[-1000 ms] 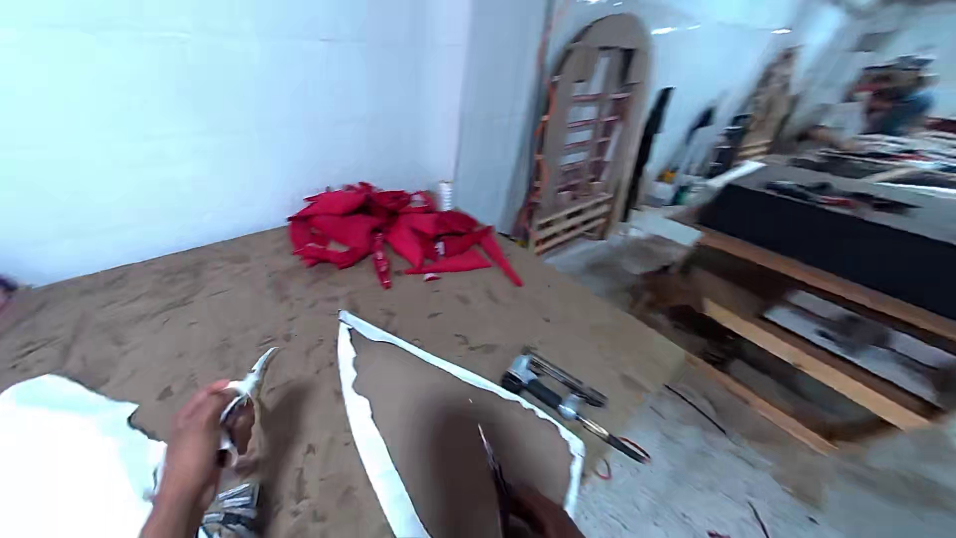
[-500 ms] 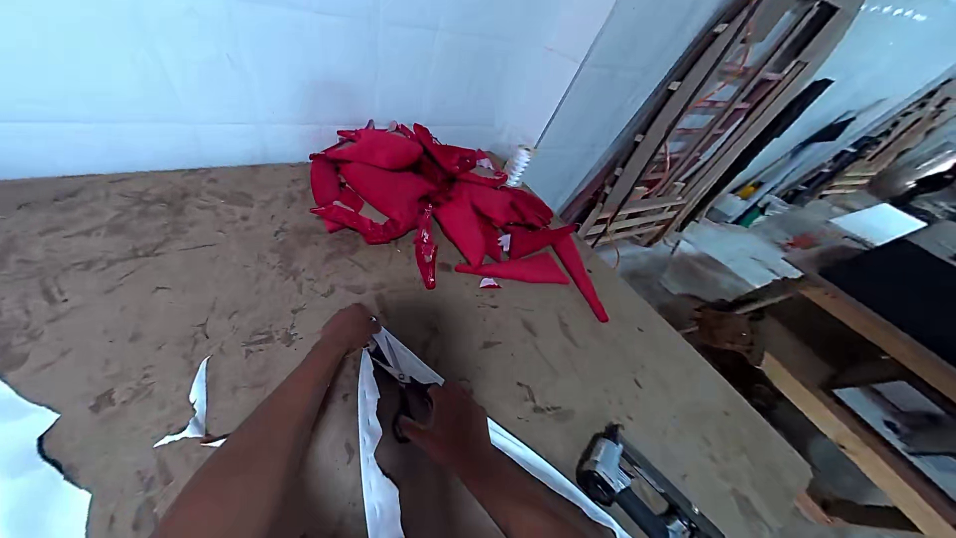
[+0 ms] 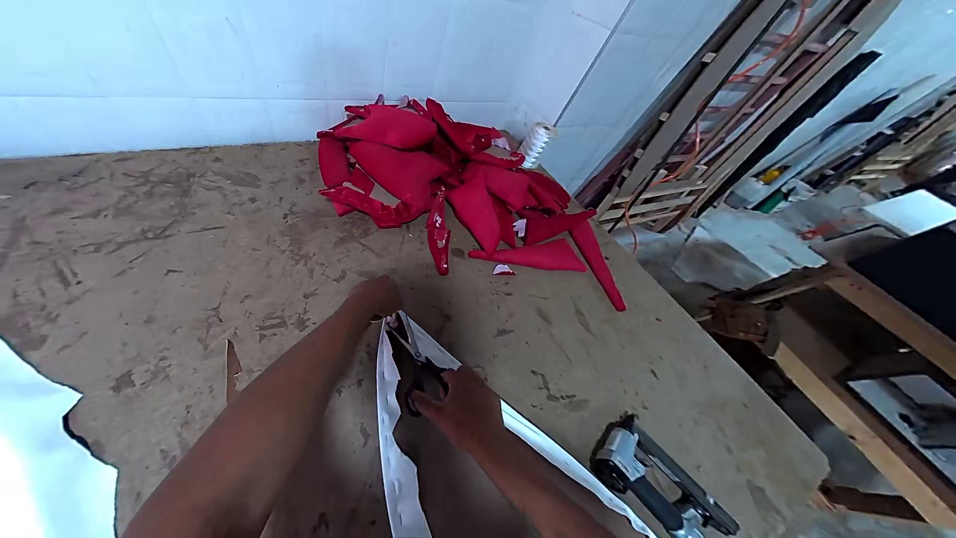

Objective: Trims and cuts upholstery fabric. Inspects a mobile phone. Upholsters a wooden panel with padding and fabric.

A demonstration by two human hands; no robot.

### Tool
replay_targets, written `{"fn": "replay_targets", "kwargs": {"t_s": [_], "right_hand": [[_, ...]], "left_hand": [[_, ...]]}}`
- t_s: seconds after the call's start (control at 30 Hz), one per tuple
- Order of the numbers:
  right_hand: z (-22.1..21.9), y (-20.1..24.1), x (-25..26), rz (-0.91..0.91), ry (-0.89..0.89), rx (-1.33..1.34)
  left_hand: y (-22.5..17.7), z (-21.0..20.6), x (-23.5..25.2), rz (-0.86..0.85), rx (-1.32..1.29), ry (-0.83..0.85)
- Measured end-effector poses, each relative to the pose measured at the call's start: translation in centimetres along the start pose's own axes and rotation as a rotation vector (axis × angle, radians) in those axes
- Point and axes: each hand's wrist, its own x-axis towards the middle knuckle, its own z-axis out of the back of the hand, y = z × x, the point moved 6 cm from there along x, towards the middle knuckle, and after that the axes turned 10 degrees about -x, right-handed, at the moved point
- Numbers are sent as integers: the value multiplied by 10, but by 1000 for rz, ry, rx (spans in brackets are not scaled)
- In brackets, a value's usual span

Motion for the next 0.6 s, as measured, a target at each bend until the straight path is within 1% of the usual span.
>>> {"fn": "replay_targets", "kwargs": {"t_s": [0.1,0.17,0.23,0.3,0.4,0.5,0.6], "right_hand": [[2,16,11,-31,3,-57],[2,19,16,-53,-4,-79],[3,21,18,-57,20,-84],[3,20,18,-48,51,-80],[-1,19,18,-22,40,-104],[6,22,21,-14,-1,-146],[9,27,27,-25,-31,-164]], "left_hand": [[-18,5,1,-17,41,-13],[-26,8,-2,-18,53,-39],[-23,18,-7,-10,70,-91],[-8,27,-7,2,42,-131],[7,10,-9,63,32,-111],[2,-6,-16,54,55,-104],[-2,-11,-15,38,56,-98]]}}
